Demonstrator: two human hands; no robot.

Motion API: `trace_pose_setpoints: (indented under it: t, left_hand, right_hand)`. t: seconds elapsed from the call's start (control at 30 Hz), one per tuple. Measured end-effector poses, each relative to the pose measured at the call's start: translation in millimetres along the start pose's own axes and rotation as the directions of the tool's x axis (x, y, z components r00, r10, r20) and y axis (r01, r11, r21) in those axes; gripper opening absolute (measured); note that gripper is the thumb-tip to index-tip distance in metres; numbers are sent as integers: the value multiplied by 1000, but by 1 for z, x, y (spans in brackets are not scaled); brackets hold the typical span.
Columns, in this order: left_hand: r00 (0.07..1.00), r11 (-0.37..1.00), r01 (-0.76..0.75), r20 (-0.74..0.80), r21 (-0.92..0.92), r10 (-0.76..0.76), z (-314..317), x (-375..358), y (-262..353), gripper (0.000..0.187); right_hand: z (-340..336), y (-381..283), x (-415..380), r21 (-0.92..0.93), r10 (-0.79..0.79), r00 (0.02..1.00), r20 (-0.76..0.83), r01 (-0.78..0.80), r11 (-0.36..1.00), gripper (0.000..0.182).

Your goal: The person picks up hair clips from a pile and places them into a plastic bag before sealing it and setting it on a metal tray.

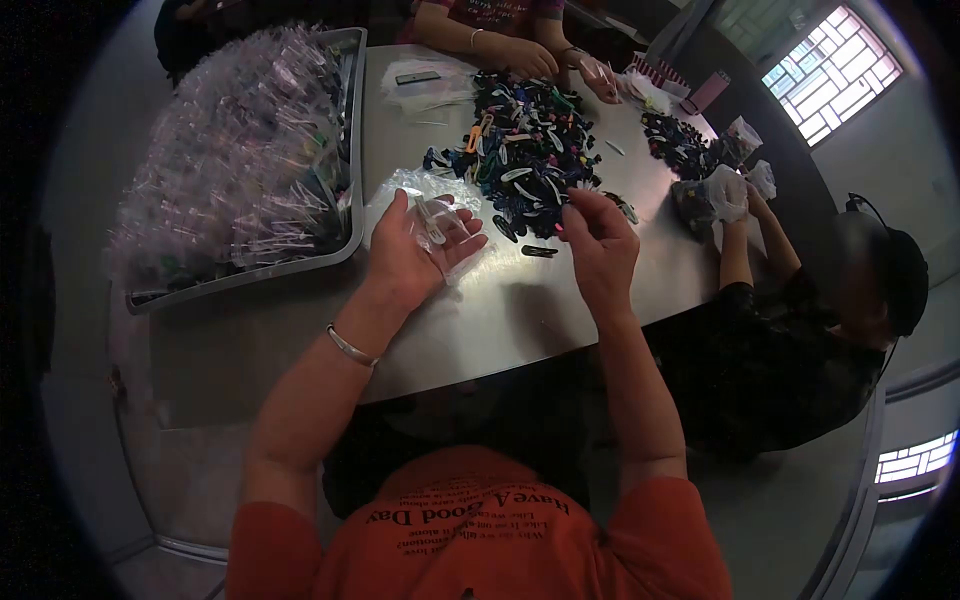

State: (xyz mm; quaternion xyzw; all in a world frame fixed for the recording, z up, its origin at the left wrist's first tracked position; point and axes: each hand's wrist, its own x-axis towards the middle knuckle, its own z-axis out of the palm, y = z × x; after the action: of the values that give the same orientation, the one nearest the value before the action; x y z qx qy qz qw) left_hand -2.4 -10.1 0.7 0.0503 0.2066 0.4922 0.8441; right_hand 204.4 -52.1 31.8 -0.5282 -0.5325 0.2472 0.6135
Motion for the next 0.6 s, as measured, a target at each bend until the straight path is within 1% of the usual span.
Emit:
trace_pose_setpoints:
  t: [0.07, 0.1, 0.17, 0.2, 0.27, 0.3, 0.33, 0.37, 0.4, 0.43, 0.47, 0.53, 0.6]
  left_hand:
    - [1000, 1000, 12, 23, -1, -12, 2, -2, -1, 58]
    - [1000, 1000, 13, 23, 0, -13, 3, -3, -1, 58]
    - [998, 999, 10, 66, 33, -12, 4, -4, -2, 60]
    - [998, 999, 10, 68, 35, -12, 3, -4, -2, 60]
    - [994, 999, 36, 101, 9, -37, 0, -2, -2, 60]
    - [994, 999, 35, 104, 10, -36, -3, 0, -2, 60]
    - [988, 1000, 26, 149, 2, -26, -6, 2, -3, 59]
    - [981, 1000, 17, 193, -7, -15, -9, 4, -3, 57]
    - [981, 1000, 14, 195, -6, -12, -6, 0, -2, 57]
    - [980, 1000, 21, 196, 17, -24, -2, -4, -2, 57]
    - [980, 999, 30, 196, 40, -37, 1, -7, -2, 57]
    - [974, 998, 29, 224, 55, -41, 1, -8, -1, 57]
    - [967, 997, 29, 249, 68, -45, 1, -9, 1, 57]
  right_hand:
    - [14, -27, -16, 49, 67, 996, 58, -70, 996, 18]
    - [22, -37, -24, 32, 88, 992, 90, -91, 995, 15]
    - [34, -30, -35, -9, -17, 984, 177, 18, 1000, 13]
    - [41, -29, -35, -106, -227, 946, 231, 256, 961, 14]
    - [55, -36, -38, -144, -376, 883, 283, 426, 893, 16]
    - [61, -34, -39, -169, -394, 875, 282, 449, 877, 17]
    - [65, -30, -39, -168, -397, 873, 282, 453, 876, 17]
    - [68, -24, -37, -179, -458, 844, 279, 514, 839, 18]
    - [72, -19, -36, -191, -516, 811, 278, 573, 797, 19]
    - [75, -16, -38, -200, -411, 871, 270, 468, 861, 18]
    - [76, -15, -36, -200, -413, 870, 269, 470, 860, 18]
    - [80, -21, -28, -391, -590, 758, 279, 651, 651, 17]
    - [85, -14, -27, -425, -583, 766, 271, 638, 642, 16]
